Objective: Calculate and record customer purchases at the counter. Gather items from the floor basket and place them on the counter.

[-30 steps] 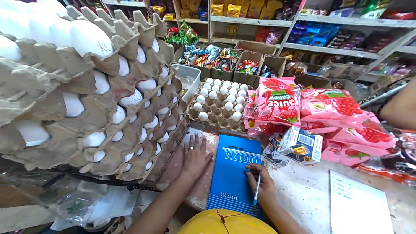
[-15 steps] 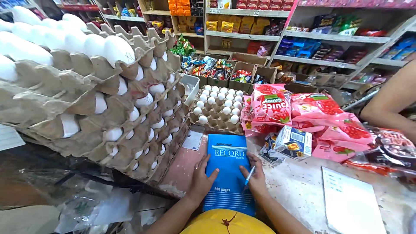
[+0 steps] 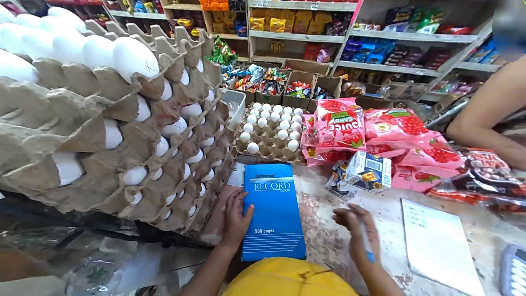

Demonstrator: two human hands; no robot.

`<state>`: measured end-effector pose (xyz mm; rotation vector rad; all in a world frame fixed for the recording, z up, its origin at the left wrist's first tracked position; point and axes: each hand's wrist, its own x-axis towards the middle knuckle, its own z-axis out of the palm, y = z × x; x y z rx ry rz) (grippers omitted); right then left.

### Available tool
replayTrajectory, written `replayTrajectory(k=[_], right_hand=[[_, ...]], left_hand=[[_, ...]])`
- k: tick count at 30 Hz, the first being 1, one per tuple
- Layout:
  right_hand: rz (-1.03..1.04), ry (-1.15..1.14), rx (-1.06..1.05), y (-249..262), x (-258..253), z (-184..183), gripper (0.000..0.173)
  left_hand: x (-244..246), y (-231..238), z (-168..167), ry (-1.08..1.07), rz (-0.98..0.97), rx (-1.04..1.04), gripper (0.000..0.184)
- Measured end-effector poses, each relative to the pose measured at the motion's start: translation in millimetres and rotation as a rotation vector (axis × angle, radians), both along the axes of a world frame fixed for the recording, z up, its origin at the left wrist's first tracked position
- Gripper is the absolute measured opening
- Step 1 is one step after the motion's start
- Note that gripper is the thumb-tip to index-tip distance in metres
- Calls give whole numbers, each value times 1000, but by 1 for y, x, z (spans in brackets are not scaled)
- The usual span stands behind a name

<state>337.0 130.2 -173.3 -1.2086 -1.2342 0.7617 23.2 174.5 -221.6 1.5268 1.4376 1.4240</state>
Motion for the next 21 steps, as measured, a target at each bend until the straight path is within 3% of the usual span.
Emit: replayTrajectory(k=[5,8,10,13,16,21], right_hand=[[-499,39,168,-70,135,13,51],[-923,164,124,-106,216,13,51],[-1072,192,69,-125,258,8,49],[-1023,169,10,-136,299,3,46],[-956,49,33,-133,324,0,40],[-936,-197,-44,-138,372,-4,35]], left_hand=[[0,-5,-2,98,-28,70,35],[-1,-6,1,166,-61,100,34],[1,-5,1,175,-73,99,34],[2,-5,3,415,-73,111,31],[26,-16,33,789,-144,207,40],[149,-57,71,770,-361,378,46]])
